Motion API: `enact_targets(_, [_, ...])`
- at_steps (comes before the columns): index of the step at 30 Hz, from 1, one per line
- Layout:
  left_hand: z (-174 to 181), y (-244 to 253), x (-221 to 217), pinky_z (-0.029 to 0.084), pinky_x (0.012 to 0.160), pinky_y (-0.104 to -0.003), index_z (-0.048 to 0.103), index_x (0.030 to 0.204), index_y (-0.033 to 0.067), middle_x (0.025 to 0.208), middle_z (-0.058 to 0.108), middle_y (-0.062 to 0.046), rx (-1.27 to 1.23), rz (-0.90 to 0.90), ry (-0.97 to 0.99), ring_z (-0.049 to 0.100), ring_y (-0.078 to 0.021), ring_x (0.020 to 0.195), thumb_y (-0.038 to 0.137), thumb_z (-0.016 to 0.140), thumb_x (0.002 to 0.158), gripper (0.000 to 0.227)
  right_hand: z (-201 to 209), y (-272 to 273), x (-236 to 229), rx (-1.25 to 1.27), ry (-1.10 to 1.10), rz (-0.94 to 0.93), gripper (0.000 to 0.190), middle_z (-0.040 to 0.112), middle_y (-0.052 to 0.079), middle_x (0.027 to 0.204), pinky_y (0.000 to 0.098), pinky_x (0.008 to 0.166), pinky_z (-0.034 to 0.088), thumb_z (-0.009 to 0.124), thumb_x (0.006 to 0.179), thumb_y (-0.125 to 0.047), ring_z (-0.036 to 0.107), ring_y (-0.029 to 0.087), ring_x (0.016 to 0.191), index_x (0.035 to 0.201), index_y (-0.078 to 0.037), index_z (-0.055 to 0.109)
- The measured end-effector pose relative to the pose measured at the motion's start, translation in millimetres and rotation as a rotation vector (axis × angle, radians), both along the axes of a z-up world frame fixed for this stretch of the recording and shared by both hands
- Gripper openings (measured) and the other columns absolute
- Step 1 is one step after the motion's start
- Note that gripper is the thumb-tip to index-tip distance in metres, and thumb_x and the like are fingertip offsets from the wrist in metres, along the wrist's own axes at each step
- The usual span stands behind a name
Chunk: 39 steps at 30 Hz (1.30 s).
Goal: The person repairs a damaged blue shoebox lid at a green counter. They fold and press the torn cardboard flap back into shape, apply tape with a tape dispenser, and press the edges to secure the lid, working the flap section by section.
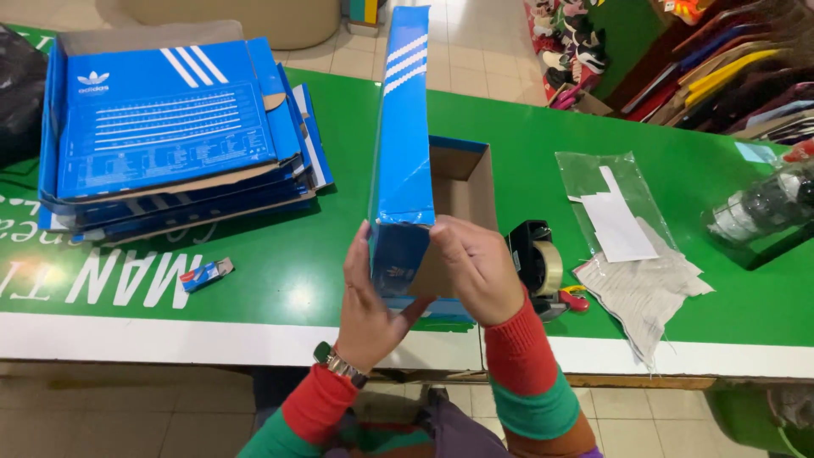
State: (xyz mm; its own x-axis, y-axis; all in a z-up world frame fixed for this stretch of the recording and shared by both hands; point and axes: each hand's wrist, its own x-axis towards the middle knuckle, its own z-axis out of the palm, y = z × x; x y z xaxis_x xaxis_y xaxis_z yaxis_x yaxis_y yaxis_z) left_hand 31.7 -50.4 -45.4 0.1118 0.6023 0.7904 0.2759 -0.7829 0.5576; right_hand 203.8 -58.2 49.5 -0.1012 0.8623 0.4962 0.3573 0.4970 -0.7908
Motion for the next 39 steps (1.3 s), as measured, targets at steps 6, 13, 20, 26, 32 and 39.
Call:
enact_targets(6, [-28.3,12.1,0.8,0.043,0.119,-0.050,0.007,0.163,0.0069,0.164,0.032,-0.026,-0.070,0.017,-0.098,0.047,-0.0415,0.146,0.007,0.082,0.085,0.109,69.3,-39.3,33.6,0.216,-0.066,-0.310,0.052,0.078,0.017,0.118,0.0281,0.070,0.046,0.044,0.109,-0.046,0.055,0.021,0.073,0.118,-0.007,0.076])
enact_targets(13, [-42.3,22.1,-22.9,0.050,0.106,-0.046,0.012,0.161,0.0031,0.152,0.042,-0.027,-0.212,0.072,-0.045,0.055,-0.0351,0.131,0.007,0.078,0.087,0.099,57.9,-79.5,103.0,0.871,0.078,-0.332,0.048,0.074,0.019,0.118,0.0361,0.094,0.057,0.047,0.115,-0.038,0.067,0.034,0.099,0.127,0.004,0.066])
enact_targets(20, [-84.0,47.6,-75.7,0.052,0.098,-0.034,0.023,0.157,0.0004,0.133,0.056,-0.013,-0.426,0.059,-0.308,0.059,-0.0199,0.117,0.009,0.076,0.087,0.088,41.5,-95.2,95.9,0.739,-0.010,-0.371,0.032,0.074,0.010,0.111,0.0316,0.092,0.055,0.054,0.116,-0.029,0.070,0.023,0.100,0.116,-0.001,0.070])
enact_targets(26, [-46.6,48.6,-128.8,0.047,0.105,-0.031,0.032,0.155,0.0012,0.136,0.051,-0.009,-0.355,-0.047,-0.461,0.053,-0.0178,0.122,0.001,0.058,0.087,0.072,10.8,-56.2,99.0,0.175,-0.206,-0.437,0.022,0.075,0.011,0.109,0.0301,0.083,0.056,0.064,0.104,-0.022,0.071,0.019,0.096,0.115,-0.006,0.073])
enact_targets(32, [-22.3,72.7,-152.0,0.046,0.100,-0.029,0.043,0.148,0.0045,0.129,0.054,-0.004,-0.480,-0.291,-0.603,0.054,-0.0138,0.113,0.001,0.051,0.087,0.061,-73.8,-22.6,112.4,0.015,-0.424,-0.397,0.048,0.071,0.021,0.118,0.0365,0.086,0.055,0.071,0.095,-0.031,0.070,0.032,0.104,0.133,-0.003,0.063])
enact_targets(39, [-44.6,152.6,-158.5,0.042,0.087,-0.026,0.053,0.136,0.0045,0.107,0.052,0.001,-0.651,-0.623,-0.508,0.049,-0.0112,0.099,-0.001,0.047,0.094,0.042,-91.9,-52.3,88.8,-0.634,-0.529,-0.473,0.059,0.076,0.016,0.087,0.0362,0.069,0.058,0.070,0.089,-0.044,0.074,0.028,0.073,0.138,-0.011,0.061])
